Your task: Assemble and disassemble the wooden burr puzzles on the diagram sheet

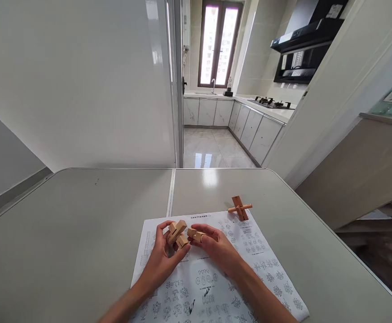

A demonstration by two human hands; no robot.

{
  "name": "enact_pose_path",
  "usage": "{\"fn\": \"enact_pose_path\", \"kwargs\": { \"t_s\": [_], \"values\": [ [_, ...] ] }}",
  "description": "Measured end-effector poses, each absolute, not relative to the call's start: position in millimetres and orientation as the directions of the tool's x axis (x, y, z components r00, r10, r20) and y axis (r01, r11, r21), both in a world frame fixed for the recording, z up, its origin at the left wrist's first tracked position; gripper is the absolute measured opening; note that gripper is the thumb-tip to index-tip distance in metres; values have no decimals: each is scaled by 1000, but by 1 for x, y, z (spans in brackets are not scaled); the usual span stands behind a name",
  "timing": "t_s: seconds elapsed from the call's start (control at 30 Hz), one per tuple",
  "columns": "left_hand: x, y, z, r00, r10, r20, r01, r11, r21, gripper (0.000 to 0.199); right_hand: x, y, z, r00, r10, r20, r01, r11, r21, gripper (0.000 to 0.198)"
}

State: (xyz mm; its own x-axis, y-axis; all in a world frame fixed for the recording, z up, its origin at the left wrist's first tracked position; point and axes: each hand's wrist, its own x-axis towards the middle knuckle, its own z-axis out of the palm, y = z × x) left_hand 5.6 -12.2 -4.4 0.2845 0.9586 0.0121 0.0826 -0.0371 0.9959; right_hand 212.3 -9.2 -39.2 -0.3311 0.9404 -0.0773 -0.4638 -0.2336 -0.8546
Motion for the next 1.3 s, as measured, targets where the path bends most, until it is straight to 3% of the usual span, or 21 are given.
{"fn": "enact_pose_path", "kwargs": {
  "t_s": [0.43,0.67,1.3],
  "values": [
    [4,-15,-9,290,934,207,278,-289,916,55,206,-19,-26,-238,970,-40,-244,-100,-965,56],
    [4,-15,-11,330,900,284,260,-376,889,59,206,-19,-24,-225,973,-46,-203,-93,-975,56],
    [6,-15,0,389,869,305,258,-421,870,48,202,-22,-20,-307,951,-19,-180,-77,-981,52]
  ]
}}
